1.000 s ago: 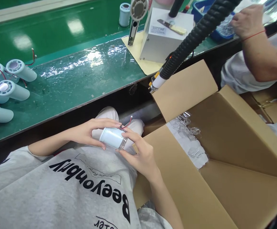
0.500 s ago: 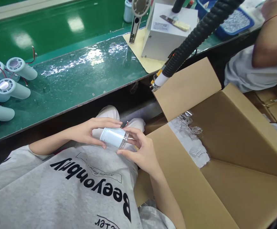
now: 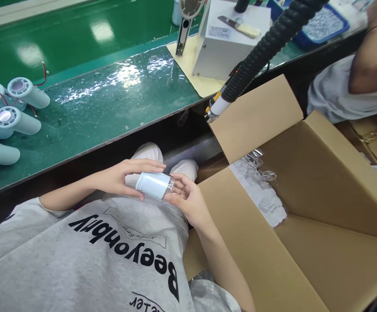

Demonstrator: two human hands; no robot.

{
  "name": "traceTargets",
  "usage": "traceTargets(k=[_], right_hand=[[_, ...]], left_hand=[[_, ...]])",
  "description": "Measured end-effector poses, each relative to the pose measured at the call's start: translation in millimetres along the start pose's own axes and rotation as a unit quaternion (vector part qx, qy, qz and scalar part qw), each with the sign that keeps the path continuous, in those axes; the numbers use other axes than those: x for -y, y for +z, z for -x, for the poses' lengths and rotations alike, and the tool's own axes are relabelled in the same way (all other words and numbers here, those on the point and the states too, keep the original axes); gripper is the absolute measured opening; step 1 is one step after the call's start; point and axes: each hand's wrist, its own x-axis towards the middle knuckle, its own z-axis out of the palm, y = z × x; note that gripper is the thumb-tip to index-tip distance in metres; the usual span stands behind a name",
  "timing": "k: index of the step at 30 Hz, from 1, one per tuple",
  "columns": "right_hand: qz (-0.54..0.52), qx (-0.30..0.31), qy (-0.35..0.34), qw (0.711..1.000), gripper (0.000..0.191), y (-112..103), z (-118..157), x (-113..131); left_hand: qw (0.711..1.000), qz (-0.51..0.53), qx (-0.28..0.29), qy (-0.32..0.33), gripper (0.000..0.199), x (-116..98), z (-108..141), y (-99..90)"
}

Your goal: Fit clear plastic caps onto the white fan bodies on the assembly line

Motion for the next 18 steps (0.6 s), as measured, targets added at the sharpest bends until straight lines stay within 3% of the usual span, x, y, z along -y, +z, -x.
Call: traceTargets(k=[6, 18], right_hand=[[-0.089, 0.015, 0.073, 0.993, 0.057, 8, -1, 5], [-0.201, 0.059, 0.174, 0.962, 0.058, 13, -1, 6]], left_hand=[[0.999, -0.017, 0.001, 0.042, 0.076, 3, 0, 0.0], [1.0, -0.006, 0.001, 0.025, 0.067, 4, 3, 0.4]])
